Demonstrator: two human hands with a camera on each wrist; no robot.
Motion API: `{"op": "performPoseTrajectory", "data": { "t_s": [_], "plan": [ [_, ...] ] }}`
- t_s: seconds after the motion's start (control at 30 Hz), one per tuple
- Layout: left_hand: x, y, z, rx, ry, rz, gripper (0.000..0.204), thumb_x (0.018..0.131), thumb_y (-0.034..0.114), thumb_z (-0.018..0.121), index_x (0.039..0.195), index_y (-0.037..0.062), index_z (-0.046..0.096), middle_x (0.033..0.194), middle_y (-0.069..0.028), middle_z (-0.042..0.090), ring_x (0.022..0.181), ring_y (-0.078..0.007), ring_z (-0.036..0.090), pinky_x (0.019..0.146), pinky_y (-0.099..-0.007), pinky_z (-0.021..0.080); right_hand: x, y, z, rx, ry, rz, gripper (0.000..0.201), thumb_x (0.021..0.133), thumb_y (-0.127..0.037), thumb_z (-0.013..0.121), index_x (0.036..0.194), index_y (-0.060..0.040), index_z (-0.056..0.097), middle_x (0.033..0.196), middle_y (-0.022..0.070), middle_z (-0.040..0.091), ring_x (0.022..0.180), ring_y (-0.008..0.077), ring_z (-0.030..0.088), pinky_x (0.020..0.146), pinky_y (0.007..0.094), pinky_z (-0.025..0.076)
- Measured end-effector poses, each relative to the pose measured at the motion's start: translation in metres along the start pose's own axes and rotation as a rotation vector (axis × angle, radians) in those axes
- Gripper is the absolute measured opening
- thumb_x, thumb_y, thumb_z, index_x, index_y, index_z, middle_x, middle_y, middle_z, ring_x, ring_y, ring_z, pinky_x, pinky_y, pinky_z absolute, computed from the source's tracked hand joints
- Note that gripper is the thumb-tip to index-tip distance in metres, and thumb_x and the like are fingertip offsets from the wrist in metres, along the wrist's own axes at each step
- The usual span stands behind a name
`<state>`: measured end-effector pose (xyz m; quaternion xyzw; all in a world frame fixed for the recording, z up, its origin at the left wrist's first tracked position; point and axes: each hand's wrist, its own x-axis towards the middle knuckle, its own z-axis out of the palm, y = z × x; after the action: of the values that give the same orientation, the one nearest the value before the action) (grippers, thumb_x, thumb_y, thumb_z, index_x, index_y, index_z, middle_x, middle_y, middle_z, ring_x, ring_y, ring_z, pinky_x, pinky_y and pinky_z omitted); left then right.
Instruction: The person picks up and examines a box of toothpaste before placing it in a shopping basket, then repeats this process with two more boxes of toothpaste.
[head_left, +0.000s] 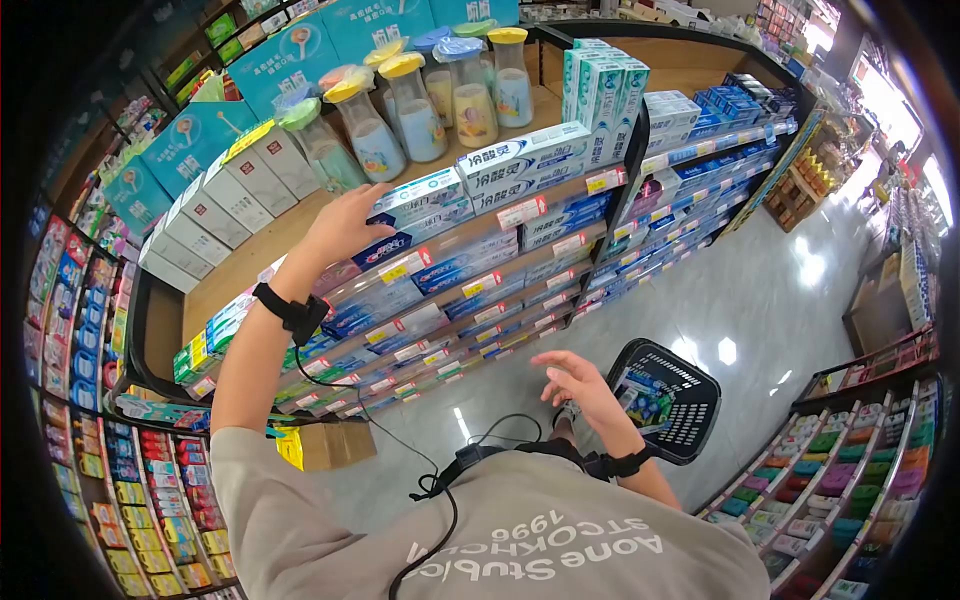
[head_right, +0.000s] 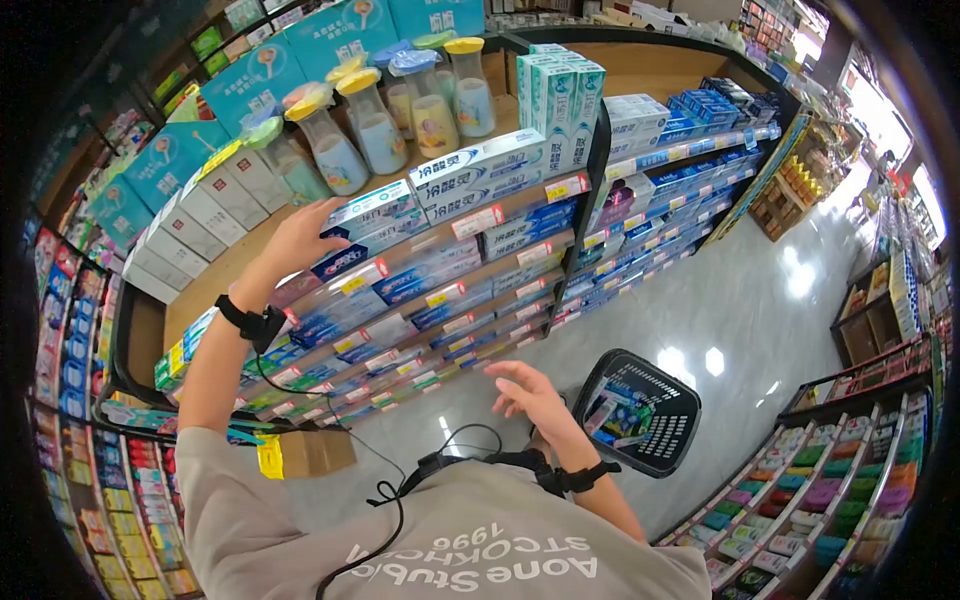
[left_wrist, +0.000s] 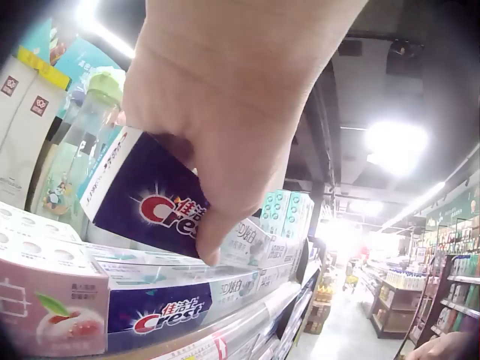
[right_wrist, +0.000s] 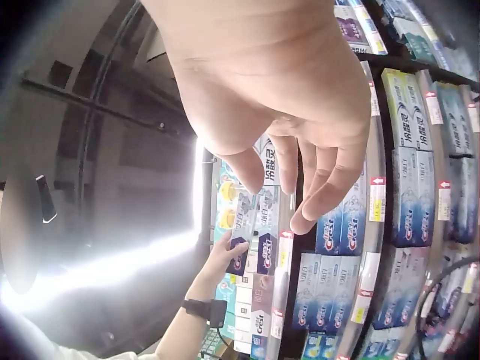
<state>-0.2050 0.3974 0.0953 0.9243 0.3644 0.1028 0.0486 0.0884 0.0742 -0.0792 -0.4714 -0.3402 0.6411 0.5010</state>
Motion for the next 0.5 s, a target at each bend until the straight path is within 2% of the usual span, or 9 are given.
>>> {"op": "performPoseTrajectory", "data": {
  "t_s": [0.23, 0.5],
  "plan": [
    [0.003, 0.017, 0.000, -0.038, -0.010, -0.058, 0.069, 0.087, 0.026, 0.077, 0.149, 0.0115, 0.049, 0.130, -0.0164, 0.063, 0.121, -0.0378, 0.060, 0.101, -0.0452, 0.050, 0.011, 0.002, -0.009, -0.013, 0.011, 0.036, 0.032, 0.103, -0.018, 0.060, 0.132, -0.0061, 0.061, 0.134, 0.0061, 0.064, 0.085, 0.0124, 0.067, 0.071, 0.0247, 0.052],
    [0.004, 0.013, 0.006, -0.051, 0.041, 0.029, 0.067, 0.091, 0.029, 0.073, 0.150, 0.0122, 0.047, 0.125, -0.0163, 0.064, 0.117, -0.0380, 0.060, 0.099, -0.0457, 0.050, 0.015, 0.001, -0.010, 0.005, 0.008, 0.039, 0.032, 0.103, -0.019, 0.061, 0.132, -0.0054, 0.061, 0.125, 0.0083, 0.069, 0.085, 0.0127, 0.067, 0.071, 0.0248, 0.053]
  ]
}}
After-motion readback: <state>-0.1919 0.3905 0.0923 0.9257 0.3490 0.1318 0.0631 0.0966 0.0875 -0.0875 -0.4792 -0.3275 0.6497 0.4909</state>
